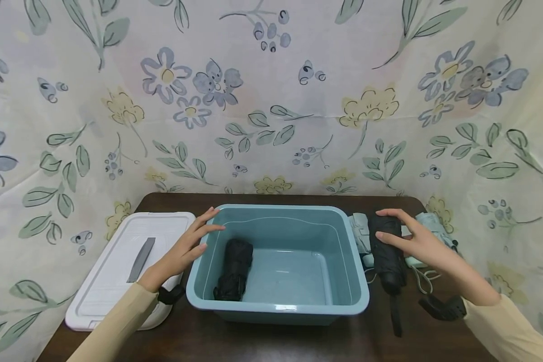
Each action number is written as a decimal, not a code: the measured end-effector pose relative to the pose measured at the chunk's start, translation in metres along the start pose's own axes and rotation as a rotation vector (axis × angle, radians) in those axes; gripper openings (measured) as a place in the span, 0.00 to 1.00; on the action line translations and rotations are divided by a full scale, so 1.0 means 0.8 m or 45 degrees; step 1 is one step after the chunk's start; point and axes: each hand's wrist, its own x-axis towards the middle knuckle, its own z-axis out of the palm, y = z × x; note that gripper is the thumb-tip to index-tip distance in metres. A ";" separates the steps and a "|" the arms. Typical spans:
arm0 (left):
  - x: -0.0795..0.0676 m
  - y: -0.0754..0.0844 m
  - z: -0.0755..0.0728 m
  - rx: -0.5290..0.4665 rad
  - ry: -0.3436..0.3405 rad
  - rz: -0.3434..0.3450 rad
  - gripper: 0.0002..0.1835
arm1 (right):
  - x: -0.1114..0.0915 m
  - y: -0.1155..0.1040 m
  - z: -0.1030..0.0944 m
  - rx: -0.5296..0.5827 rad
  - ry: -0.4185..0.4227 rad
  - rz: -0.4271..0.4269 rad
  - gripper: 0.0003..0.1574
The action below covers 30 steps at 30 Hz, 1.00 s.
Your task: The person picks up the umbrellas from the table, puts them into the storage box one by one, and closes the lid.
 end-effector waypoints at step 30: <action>-0.001 -0.001 0.000 0.015 -0.008 0.004 0.22 | 0.029 -0.065 0.003 0.112 -0.027 -0.003 0.35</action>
